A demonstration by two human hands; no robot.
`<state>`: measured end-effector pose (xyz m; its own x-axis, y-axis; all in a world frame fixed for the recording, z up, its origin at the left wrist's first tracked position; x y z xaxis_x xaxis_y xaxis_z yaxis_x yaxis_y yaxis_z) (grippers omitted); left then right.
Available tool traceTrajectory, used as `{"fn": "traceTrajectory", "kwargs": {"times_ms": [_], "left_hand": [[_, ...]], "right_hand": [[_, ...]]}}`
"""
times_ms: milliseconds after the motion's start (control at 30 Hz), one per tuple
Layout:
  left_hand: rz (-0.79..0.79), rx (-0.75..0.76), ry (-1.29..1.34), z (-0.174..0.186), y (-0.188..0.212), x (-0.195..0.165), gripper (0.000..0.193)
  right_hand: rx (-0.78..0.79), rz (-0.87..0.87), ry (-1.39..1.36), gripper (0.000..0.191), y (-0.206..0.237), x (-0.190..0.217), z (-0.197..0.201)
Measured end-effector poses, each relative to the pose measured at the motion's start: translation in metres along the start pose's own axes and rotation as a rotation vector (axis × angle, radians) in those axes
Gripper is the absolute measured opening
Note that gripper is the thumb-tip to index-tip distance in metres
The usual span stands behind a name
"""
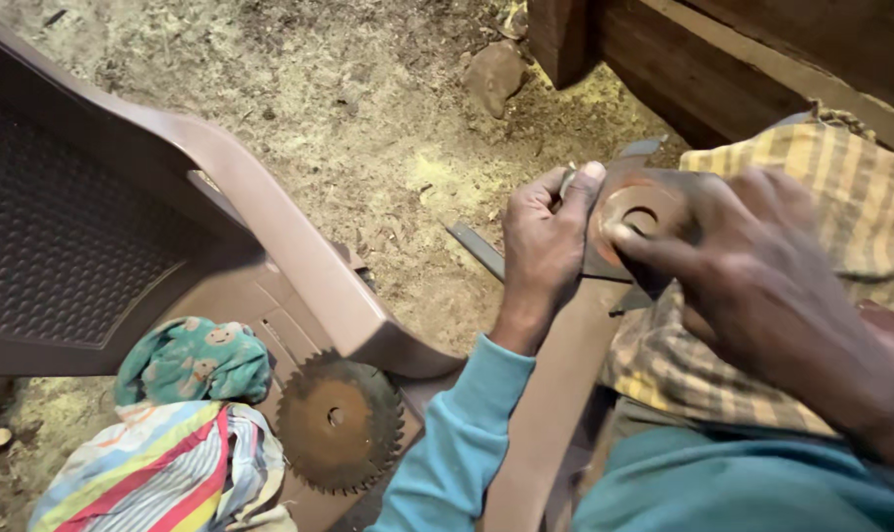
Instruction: The person sits on a plastic chair and uses a small green abrasive block to sharpen the edges of a metal gear-like part held in their left hand. They repeatedly rub the block along the inner and outer edges of the part, occasionally rotating it to access different sections.
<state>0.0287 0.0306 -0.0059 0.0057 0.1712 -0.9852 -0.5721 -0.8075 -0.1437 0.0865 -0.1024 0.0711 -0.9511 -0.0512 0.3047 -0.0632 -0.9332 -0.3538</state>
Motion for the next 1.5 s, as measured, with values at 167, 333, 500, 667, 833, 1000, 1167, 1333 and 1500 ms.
{"fn": "traceTrajectory", "kwargs": {"times_ms": [167, 333, 500, 667, 833, 1000, 1167, 1333, 1500], "left_hand": [[0.015, 0.011, 0.033, 0.000, 0.000, -0.001, 0.032], [0.028, 0.007, 0.014, 0.001, 0.000, -0.005, 0.033], [0.067, -0.005, -0.099, 0.002, 0.001, 0.000, 0.040], [-0.010, -0.047, -0.204, 0.007, -0.002, -0.010, 0.042], [0.052, -0.012, -0.070, 0.005, 0.002, -0.008, 0.036], [0.009, -0.009, -0.059, 0.002, -0.002, -0.011, 0.036], [0.043, 0.003, -0.063, 0.001, -0.001, -0.003, 0.038], [0.019, 0.007, -0.042, 0.003, 0.000, -0.005, 0.034], [0.031, 0.017, 0.012, 0.001, 0.000, -0.006, 0.033]], "right_hand": [[-0.040, 0.057, 0.015, 0.031, -0.015, 0.013, 0.012], [0.044, 0.006, 0.119, 0.042, -0.018, 0.017, 0.015], [0.087, -0.059, 0.140, 0.036, -0.016, 0.000, 0.005], [-0.072, 0.150, 0.093, 0.052, -0.006, 0.005, 0.011], [-0.013, -0.028, 0.024, 0.034, 0.001, -0.018, 0.003], [-0.188, 0.101, -0.035, 0.049, 0.007, -0.020, 0.022], [-0.331, -0.222, -0.357, 0.019, 0.028, -0.062, 0.047], [-0.244, -0.376, -0.517, 0.022, 0.027, -0.078, 0.031], [-0.196, -0.326, -0.423, 0.020, 0.017, -0.062, 0.026]]}}
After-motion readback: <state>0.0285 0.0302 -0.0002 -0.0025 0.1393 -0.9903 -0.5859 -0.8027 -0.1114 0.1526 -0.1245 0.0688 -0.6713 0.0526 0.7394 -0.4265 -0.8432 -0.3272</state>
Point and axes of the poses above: each hand's wrist, its own y-axis away from the middle knuckle, its own z-axis out of the back of the hand, x = y × z, the point moved 9 cm from there along -y, towards the middle knuckle, and after that the axes turned 15 degrees about -y, right-handed, at the moved point
